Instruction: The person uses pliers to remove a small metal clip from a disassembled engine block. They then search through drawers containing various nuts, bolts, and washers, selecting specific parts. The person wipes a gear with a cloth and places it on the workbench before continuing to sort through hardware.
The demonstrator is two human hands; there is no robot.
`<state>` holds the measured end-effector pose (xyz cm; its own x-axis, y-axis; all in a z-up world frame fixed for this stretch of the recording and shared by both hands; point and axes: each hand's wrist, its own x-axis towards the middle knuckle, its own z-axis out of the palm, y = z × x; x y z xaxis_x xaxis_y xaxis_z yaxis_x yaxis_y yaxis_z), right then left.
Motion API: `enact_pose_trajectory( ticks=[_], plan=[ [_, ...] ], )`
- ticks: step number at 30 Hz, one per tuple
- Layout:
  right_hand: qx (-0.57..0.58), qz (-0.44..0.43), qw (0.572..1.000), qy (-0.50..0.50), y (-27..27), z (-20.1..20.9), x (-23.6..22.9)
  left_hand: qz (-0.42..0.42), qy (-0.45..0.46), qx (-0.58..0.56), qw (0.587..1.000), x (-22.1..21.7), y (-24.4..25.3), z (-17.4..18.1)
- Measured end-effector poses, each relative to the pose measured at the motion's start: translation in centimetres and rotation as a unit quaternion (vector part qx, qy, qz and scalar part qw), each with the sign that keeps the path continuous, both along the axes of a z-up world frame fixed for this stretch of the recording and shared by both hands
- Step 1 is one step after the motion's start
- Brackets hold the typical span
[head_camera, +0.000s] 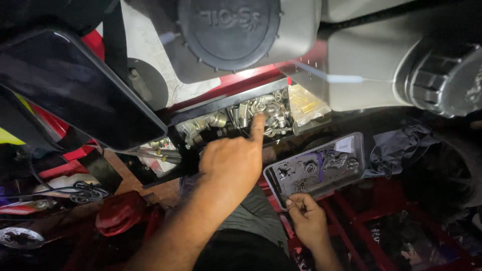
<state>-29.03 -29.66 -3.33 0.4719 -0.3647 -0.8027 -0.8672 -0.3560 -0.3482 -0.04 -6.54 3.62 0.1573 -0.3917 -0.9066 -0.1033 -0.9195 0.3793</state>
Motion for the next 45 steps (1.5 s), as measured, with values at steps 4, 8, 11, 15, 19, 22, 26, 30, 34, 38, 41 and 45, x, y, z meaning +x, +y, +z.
enact_pose_trajectory(
  ticks=[4, 8, 11, 15, 19, 22, 26, 30, 34, 38, 41, 45],
  plan=[
    [-0.005, -0.003, 1.0, 0.007, 0.2, -0.1, 0.7, -0.005, 0.062, 0.017, 0.998, 1.8, -0.7, 0.4],
    [0.006, 0.005, 1.0, 0.002, 0.4, -0.2, 0.8, 0.022, 0.021, 0.002, 1.0, 1.1, -0.3, 0.8],
    [-0.001, 0.018, 1.0, 0.005, 0.3, -0.1, 1.2, 0.041, 0.022, 0.002, 0.999, 0.2, 0.2, 1.2],
    [-0.01, 0.013, 1.0, 0.022, 0.0, 0.0, 1.4, 0.054, 0.029, 0.018, 0.998, -0.1, 0.2, 0.3],
    [-0.006, 0.021, 1.0, 0.015, -0.4, -0.1, 1.1, 0.03, 0.038, 0.028, 0.998, 1.1, -0.1, 0.3],
    [0.007, 0.02, 1.0, -0.006, -0.5, -0.2, 1.0, 0.038, 0.058, 0.028, 0.997, 1.4, -0.3, 0.5],
    [-0.001, 0.025, 0.999, 0.034, -0.1, 0.2, 1.6, 0.03, 0.023, 0.01, 0.999, 0.5, -0.1, 0.7],
    [-0.015, 0.037, 0.999, 0.032, -0.5, 0.1, 1.5, 0.061, 0.043, 0.014, 0.997, -0.5, 0.9, 1.7],
    [0.002, 0.008, 1.0, 0.029, -1.0, -0.3, 0.5, 0.087, -0.006, 0.06, 0.994, -1.6, 1.0, 0.9],
    [0.014, 0.006, 1.0, 0.005, -1.3, -0.6, 0.2, 0.115, 0.047, 0.036, 0.992, -0.3, 0.8, 0.9],
    [0.006, 0.018, 1.0, 0.005, -1.2, -0.4, 0.4, 0.124, 0.041, 0.023, 0.991, -0.5, 0.6, 0.1],
    [0.025, 0.0, 1.0, 0.0, -1.3, -0.9, -0.5, 0.064, 0.055, 0.011, 0.996, -0.3, 0.3, 0.7]
  ],
)
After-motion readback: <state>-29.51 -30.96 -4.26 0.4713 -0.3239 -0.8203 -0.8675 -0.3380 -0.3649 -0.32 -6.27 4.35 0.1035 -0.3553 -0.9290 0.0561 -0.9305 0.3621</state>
